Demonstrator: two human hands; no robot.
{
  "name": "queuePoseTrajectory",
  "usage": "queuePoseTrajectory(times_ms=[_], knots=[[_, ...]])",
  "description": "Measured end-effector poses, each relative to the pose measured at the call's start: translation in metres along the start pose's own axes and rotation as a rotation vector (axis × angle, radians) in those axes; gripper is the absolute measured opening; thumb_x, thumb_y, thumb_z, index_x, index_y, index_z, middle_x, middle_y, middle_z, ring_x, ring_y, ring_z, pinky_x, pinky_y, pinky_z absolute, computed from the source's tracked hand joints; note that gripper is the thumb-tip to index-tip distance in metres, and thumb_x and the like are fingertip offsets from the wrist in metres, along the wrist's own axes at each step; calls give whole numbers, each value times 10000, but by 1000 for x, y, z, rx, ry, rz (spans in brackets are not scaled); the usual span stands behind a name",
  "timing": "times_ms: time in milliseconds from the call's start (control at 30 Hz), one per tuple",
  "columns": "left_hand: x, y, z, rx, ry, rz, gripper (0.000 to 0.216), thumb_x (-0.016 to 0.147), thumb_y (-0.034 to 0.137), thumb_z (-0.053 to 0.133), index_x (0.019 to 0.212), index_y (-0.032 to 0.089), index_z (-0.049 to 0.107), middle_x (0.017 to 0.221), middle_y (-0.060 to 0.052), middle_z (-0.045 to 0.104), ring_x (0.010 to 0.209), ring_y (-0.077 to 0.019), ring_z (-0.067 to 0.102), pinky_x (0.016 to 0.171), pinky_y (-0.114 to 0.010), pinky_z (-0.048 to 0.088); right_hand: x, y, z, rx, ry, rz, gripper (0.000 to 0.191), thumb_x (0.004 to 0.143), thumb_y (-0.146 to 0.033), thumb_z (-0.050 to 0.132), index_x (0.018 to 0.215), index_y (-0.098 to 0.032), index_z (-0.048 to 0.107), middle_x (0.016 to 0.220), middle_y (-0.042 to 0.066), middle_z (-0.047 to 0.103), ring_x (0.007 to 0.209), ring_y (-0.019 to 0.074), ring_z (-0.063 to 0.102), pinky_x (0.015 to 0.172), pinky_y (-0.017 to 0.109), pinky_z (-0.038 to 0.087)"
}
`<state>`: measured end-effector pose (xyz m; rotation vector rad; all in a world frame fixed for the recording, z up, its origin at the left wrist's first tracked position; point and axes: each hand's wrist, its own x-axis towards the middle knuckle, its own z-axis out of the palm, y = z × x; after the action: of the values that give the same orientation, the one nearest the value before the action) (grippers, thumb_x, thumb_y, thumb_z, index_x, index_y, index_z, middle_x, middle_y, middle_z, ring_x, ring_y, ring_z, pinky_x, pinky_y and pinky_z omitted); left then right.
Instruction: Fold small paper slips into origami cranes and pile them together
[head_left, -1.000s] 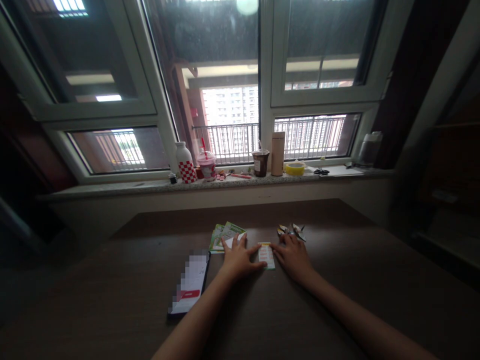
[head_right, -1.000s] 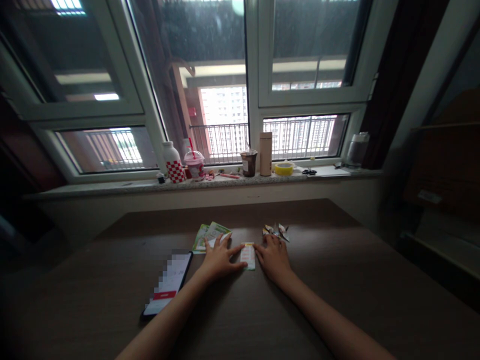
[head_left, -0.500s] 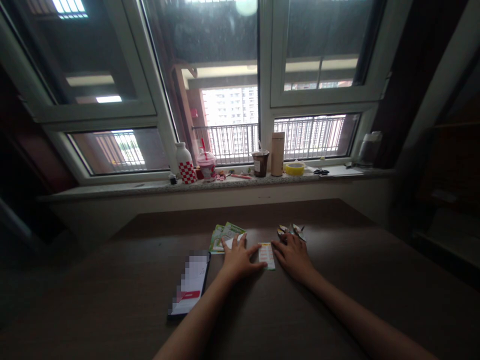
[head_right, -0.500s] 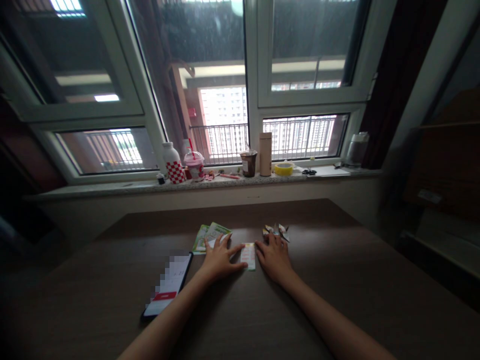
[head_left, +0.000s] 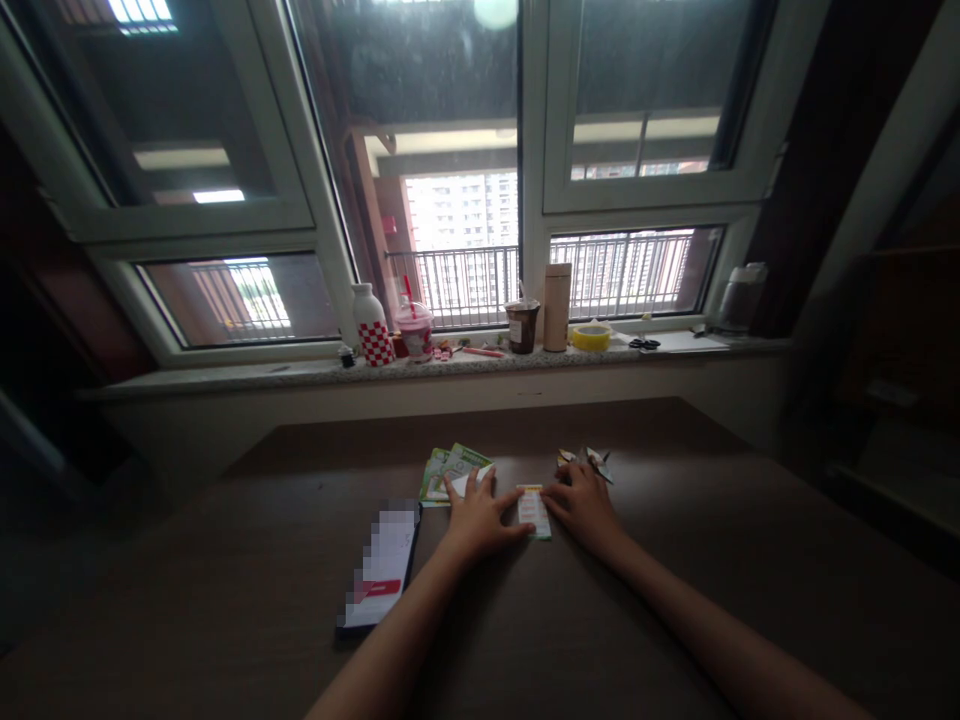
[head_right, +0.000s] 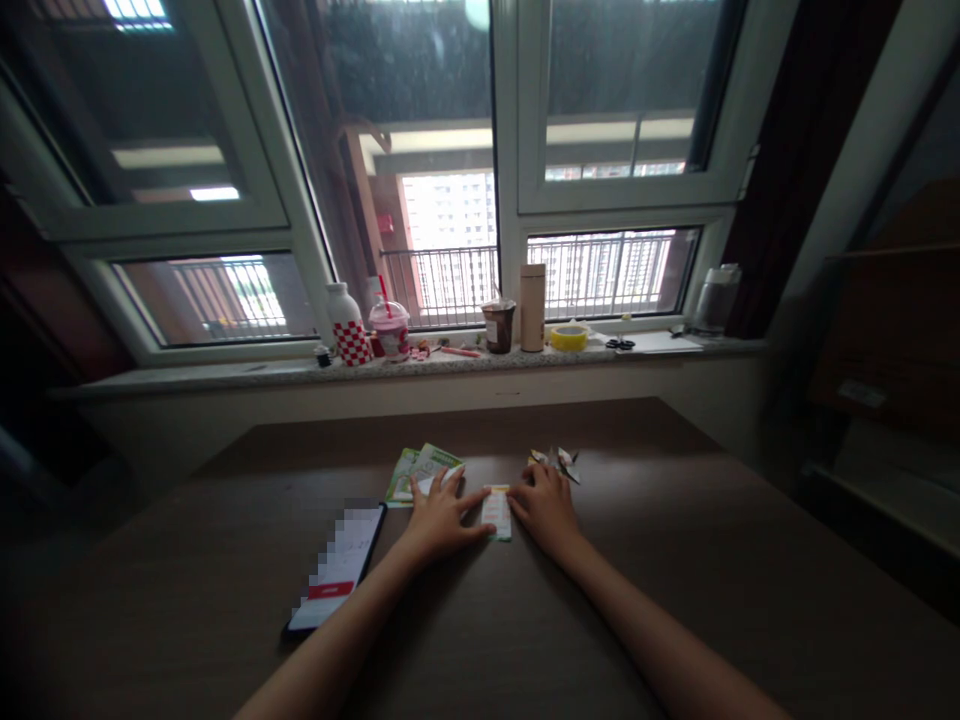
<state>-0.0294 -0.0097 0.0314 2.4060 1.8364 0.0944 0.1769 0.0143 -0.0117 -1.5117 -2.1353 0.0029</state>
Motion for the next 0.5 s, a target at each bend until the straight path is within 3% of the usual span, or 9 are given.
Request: queuePoseTrajectory(times_ms=[200,500], knots=[[2,-2,1,3,1,10,726,715,841,443,1366,521,453,1600,-59,270,1467,-437,122,1024,-786,-114,2,-5,-3,-31,8,29,137,843,-379,658,881,-302,766,1119,75,590,1122,293,456,948,464,373],[1,0,-1,-3,-14,-7,724,717,831,453,1369,515,455,1603,-43,265,1466,-452,104,1027,-783,-121,4,-4,-15,27,-107,30,165,797,-400,699,935,-332,757,1179,68,568,1178,303,442,957,492,362]])
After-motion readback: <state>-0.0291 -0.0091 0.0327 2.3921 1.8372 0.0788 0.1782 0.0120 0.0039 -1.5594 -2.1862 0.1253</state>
